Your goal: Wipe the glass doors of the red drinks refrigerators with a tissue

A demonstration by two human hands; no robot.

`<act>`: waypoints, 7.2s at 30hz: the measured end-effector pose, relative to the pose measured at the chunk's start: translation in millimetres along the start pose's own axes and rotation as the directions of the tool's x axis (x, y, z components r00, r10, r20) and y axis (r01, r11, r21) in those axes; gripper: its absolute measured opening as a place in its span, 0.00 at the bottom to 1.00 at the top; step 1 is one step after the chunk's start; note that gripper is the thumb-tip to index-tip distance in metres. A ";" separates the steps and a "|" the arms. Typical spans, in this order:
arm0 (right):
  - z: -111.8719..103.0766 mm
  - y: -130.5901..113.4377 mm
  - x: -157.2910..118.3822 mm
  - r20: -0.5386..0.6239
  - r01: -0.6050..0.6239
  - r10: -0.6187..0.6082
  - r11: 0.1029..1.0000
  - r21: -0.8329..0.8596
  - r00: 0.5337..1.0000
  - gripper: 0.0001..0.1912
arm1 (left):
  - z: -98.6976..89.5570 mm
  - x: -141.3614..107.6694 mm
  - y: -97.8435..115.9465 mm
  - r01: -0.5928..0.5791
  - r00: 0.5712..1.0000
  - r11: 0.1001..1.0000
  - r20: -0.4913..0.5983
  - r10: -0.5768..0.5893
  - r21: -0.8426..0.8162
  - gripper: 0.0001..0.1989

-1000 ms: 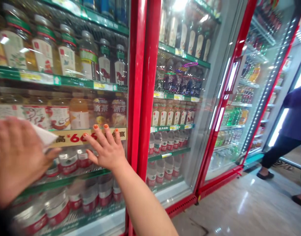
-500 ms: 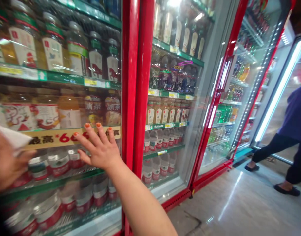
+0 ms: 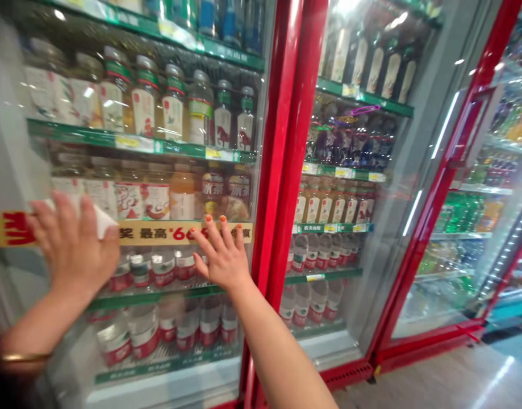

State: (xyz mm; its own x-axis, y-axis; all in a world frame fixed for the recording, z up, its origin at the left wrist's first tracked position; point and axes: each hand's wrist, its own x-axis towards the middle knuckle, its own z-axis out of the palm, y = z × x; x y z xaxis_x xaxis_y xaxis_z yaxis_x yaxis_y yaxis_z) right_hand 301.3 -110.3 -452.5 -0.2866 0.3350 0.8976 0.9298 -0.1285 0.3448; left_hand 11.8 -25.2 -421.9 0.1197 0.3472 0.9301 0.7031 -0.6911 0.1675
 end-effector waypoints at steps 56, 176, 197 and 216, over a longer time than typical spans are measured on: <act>18.8 4.6 -39.7 -0.113 -0.056 0.067 0.994 0.099 0.991 0.48 | 55.0 34.3 54.6 -0.710 0.701 0.699 0.175 0.692 0.080 0.39; 8.7 1.1 -34.7 -0.179 -0.118 0.125 0.992 0.048 0.976 0.44 | 42.3 -125.9 -80.0 0.141 0.969 0.977 -0.226 -0.103 0.159 0.39; 10.0 0.0 -34.3 -0.178 -0.128 0.139 0.989 0.074 0.974 0.44 | 96.6 -84.5 48.2 -0.266 0.960 0.959 0.117 0.255 0.099 0.41; 9.0 2.1 -39.0 -0.057 -0.174 0.179 0.981 0.088 0.982 0.39 | 118.4 -172.3 70.3 -0.388 0.891 0.921 0.236 0.387 -0.047 0.27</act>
State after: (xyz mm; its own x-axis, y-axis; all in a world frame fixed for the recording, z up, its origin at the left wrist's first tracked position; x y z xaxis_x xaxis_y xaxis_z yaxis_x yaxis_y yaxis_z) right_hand 316.5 -115.2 -489.3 -0.1277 0.2530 0.9590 0.9822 -0.1021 0.1577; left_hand 123.6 -58.6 -609.2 0.5446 0.1916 0.8165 0.5680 -0.8006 -0.1909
